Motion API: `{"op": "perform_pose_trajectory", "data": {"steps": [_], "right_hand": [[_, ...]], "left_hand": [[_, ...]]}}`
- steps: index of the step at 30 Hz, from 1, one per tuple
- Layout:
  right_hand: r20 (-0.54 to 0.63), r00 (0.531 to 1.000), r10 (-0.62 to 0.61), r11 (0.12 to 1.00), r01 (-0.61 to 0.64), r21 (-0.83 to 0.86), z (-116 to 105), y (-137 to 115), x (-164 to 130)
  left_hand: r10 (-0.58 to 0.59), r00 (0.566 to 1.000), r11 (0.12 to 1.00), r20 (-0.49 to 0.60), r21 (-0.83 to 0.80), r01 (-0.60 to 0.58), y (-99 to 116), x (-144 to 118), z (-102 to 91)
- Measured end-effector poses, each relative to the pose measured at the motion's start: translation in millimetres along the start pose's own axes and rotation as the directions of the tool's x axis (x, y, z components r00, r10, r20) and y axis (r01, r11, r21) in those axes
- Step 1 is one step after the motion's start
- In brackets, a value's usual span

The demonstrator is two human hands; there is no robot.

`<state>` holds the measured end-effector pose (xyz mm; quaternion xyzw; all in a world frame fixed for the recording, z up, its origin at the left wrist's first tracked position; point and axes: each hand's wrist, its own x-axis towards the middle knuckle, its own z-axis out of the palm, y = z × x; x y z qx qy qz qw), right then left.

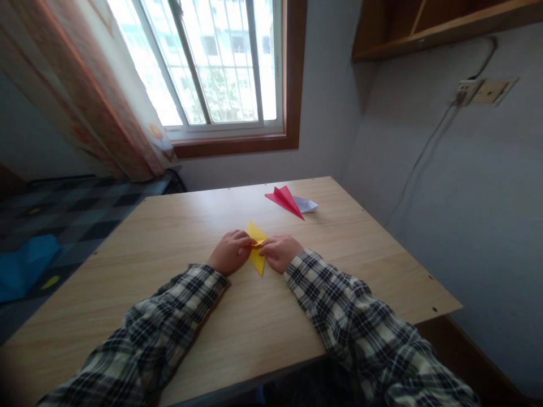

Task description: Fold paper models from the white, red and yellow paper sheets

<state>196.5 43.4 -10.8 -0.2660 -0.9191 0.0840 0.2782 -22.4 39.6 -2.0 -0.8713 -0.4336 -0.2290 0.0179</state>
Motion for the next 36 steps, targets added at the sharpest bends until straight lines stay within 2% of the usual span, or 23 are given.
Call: {"op": "perform_pose_trajectory", "data": {"steps": [4, 10, 13, 17, 21, 24, 28, 32, 36], "right_hand": [[-0.016, 0.995, 0.094, 0.993, -0.093, 0.069, -1.2, -1.1, -1.6], [-0.033, 0.986, 0.166, 0.982, -0.162, 0.093, -0.4, 0.2, -2.9], [-0.077, 0.983, 0.168, 0.985, -0.164, 0.052, 0.5, 1.0, -1.7], [-0.158, 0.979, 0.129, 0.99, -0.136, -0.035, 4.3, 4.0, -0.3], [-0.041, 0.994, 0.098, 0.991, -0.101, -0.084, 9.2, 3.9, -0.4], [0.074, 0.985, 0.155, 0.982, -0.146, -0.121, 10.9, 0.3, -0.5], [0.17, 0.958, 0.233, 0.968, -0.212, -0.132, 9.2, -4.2, -0.2], [0.213, 0.943, 0.255, 0.966, -0.238, -0.102, 7.7, -4.5, -0.5], [0.176, 0.95, 0.257, 0.966, -0.253, -0.042, 7.9, -0.1, -1.1]], "left_hand": [[0.059, 0.997, 0.994, 0.057, 0.091, -0.064, 8.1, -7.6, -10.1], [0.054, 0.99, 0.983, 0.133, 0.166, -0.076, 30.5, -19.1, -22.7], [0.0, 0.984, 0.978, 0.18, 0.207, -0.038, 42.2, -24.8, -20.4], [-0.043, 0.986, 0.967, 0.161, 0.255, 0.0, 52.7, -33.2, -11.9], [-0.057, 0.984, 0.961, 0.167, 0.275, 0.01, 56.1, -38.1, -7.8], [-0.058, 0.984, 0.961, 0.17, 0.277, 0.008, 56.0, -39.2, -6.9], [-0.07, 0.987, 0.964, 0.145, 0.265, 0.03, 54.9, -40.1, -3.6], [-0.087, 0.987, 0.972, 0.137, 0.228, 0.054, 53.7, -41.3, -0.5], [-0.106, 0.988, 0.985, 0.11, 0.15, 0.089, 49.9, -43.4, -1.0]]}}
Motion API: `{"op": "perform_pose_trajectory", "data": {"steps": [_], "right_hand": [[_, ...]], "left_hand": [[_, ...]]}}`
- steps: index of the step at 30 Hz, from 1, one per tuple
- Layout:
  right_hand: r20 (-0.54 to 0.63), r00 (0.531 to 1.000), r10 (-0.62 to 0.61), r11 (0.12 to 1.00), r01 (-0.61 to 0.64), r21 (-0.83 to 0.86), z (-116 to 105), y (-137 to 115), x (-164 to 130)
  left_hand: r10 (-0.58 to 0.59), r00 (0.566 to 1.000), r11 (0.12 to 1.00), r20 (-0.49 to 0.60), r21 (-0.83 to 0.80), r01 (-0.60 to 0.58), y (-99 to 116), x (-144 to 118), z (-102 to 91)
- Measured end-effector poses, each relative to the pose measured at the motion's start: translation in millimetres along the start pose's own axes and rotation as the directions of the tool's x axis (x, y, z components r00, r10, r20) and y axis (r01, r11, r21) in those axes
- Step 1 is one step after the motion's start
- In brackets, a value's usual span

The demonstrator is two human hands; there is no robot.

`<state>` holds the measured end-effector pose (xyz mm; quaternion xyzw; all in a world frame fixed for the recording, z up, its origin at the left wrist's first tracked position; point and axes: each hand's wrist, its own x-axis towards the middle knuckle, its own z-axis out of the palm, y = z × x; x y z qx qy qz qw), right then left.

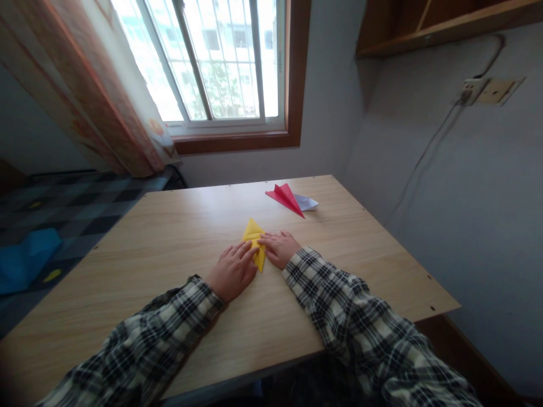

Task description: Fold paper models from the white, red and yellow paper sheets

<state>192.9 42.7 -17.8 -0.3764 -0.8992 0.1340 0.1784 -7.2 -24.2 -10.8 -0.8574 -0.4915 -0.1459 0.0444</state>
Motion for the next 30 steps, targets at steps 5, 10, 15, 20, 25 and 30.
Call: {"op": "perform_pose_trajectory", "data": {"steps": [5, 10, 15, 20, 25, 30], "right_hand": [[-0.068, 0.996, -0.053, 0.997, 0.057, 0.057, -2.3, 9.5, 1.3], [-0.14, 0.982, -0.125, 0.985, 0.139, 0.1, 1.6, 21.0, 2.2], [-0.198, 0.975, -0.103, 0.983, 0.13, 0.128, 4.5, 22.8, 3.4], [-0.198, 0.979, -0.054, 0.996, 0.066, 0.054, 1.4, 15.3, 5.1], [-0.187, 0.982, 0.016, 0.999, -0.021, -0.025, 0.9, 9.0, 5.6], [-0.176, 0.981, 0.08, 0.995, -0.09, -0.048, 0.2, 8.0, 4.9]], "left_hand": [[-0.015, 1.0, 0.999, 0.013, -0.047, 0.016, -6.3, -1.4, -0.4], [-0.027, 0.998, 1.0, -0.054, -0.008, 0.027, -8.6, -2.0, 2.7], [0.02, 0.995, 0.999, -0.102, 0.036, -0.016, -9.1, -2.0, 3.4], [0.048, 0.995, 0.997, -0.086, 0.071, -0.042, -6.0, 0.0, -2.0], [0.019, 1.0, 0.998, 0.002, 0.054, -0.019, -5.8, 0.3, -1.6], [-0.038, 0.996, 0.999, 0.078, -0.014, 0.039, -13.0, 2.9, -0.2]]}}
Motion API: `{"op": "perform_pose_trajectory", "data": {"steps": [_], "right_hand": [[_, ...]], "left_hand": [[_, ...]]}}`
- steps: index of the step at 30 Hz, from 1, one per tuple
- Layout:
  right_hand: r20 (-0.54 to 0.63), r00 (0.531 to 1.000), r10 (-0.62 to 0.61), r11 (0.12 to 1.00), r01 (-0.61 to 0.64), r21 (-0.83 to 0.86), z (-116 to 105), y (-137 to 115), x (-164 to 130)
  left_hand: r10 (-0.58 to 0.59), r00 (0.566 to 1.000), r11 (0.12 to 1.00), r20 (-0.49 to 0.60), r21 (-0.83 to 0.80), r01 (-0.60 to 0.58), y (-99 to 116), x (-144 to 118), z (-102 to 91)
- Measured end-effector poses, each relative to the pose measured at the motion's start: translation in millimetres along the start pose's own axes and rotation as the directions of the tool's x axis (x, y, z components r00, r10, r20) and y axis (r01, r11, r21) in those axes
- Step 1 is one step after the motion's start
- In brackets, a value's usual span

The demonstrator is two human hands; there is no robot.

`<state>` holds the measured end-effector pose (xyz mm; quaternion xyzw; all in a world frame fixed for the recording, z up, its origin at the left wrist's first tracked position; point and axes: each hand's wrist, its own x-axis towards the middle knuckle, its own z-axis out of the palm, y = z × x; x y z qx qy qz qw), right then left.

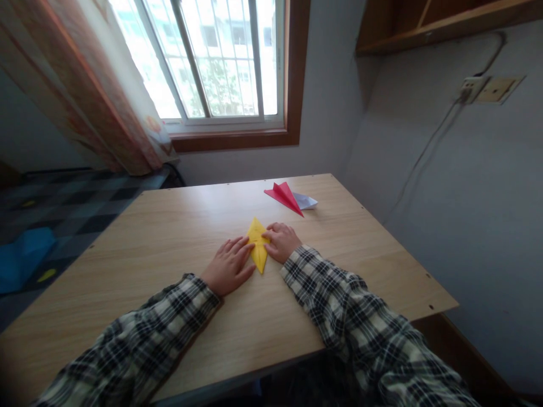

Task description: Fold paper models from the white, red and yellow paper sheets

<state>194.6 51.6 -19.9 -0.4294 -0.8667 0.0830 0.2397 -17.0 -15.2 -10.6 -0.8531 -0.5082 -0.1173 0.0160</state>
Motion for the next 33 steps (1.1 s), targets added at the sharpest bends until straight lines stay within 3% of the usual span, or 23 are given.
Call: {"op": "perform_pose_trajectory", "data": {"steps": [9, 12, 18, 27, 33], "right_hand": [[-0.112, 0.994, -0.007, 0.985, 0.026, 0.173, 0.2, 3.9, 4.3], [-0.095, 0.995, -0.022, 0.975, 0.042, 0.219, -2.9, 6.8, 4.8], [-0.058, 0.997, -0.052, 0.984, 0.061, 0.166, -6.6, 12.3, 0.4], [-0.009, 0.999, -0.039, 0.994, 0.04, 0.098, -8.4, 17.1, -1.5], [-0.013, 1.0, 0.028, 0.998, -0.028, 0.064, -11.1, 22.9, -1.5]], "left_hand": [[-0.034, 0.999, 0.992, -0.007, -0.118, 0.033, -16.2, 10.4, -6.6], [-0.028, 0.999, 0.99, -0.037, -0.139, 0.023, -19.7, 12.6, -4.9], [-0.05, 0.994, 0.974, -0.095, -0.223, 0.027, -22.0, 13.3, -4.8], [0.028, 0.987, 0.971, -0.155, -0.23, -0.064, -21.5, 9.3, -7.4], [0.037, 0.992, 0.976, -0.117, -0.21, -0.061, -22.5, 7.9, -11.9]]}}
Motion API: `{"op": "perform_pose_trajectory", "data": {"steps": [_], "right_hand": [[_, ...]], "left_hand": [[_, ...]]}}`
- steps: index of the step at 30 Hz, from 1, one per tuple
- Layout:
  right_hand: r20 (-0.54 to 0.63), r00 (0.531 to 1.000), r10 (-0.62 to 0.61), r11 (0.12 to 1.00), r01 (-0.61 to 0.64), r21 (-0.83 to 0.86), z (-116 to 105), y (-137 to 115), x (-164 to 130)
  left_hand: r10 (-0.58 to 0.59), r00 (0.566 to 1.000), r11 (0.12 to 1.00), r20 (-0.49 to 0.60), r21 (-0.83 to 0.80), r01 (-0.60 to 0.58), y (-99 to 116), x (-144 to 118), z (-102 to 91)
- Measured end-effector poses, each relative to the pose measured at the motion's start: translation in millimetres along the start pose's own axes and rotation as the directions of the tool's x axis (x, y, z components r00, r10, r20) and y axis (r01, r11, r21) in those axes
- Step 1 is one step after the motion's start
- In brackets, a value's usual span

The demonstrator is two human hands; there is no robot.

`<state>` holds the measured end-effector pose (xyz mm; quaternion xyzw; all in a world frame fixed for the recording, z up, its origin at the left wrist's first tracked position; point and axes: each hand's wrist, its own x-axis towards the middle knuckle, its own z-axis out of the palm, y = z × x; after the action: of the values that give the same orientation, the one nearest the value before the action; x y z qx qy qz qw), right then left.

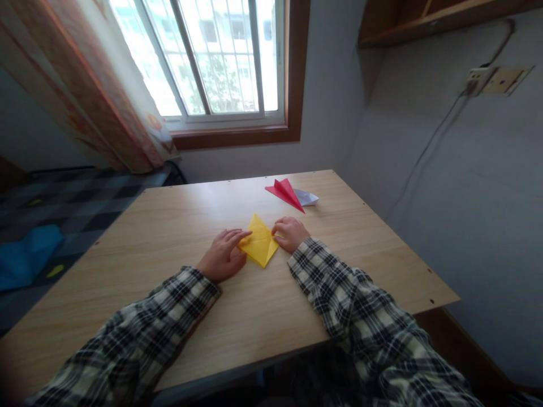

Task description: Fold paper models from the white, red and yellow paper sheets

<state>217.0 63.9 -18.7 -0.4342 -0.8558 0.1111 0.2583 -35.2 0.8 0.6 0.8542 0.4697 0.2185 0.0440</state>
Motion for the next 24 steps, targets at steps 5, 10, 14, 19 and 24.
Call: {"op": "perform_pose_trajectory", "data": {"steps": [5, 10, 14, 19, 24], "right_hand": [[-0.013, 1.0, -0.008, 1.0, 0.008, 0.017, 0.5, 5.2, 0.1], [-0.048, 0.994, -0.095, 0.992, 0.098, 0.081, 4.2, 6.9, 0.7], [-0.033, 0.981, -0.19, 0.971, 0.192, 0.139, 6.3, 5.4, 1.3], [0.015, 0.976, -0.217, 0.96, 0.211, 0.183, 3.0, 2.4, 0.9], [0.018, 0.977, -0.215, 0.958, 0.207, 0.199, -1.8, 1.9, 0.0]], "left_hand": [[-0.017, 1.0, 1.0, 0.011, 0.016, 0.017, -1.3, 2.7, -0.6], [-0.065, 0.998, 0.997, -0.01, 0.038, 0.065, -2.5, 5.8, 0.8], [-0.086, 0.995, 0.996, -0.044, 0.031, 0.087, -2.0, 7.2, 0.0], [-0.095, 0.989, 0.995, -0.117, 0.003, 0.096, 1.7, 7.1, -3.2], [-0.13, 0.978, 0.991, -0.165, -0.061, 0.121, 3.7, 7.0, -4.4]]}}
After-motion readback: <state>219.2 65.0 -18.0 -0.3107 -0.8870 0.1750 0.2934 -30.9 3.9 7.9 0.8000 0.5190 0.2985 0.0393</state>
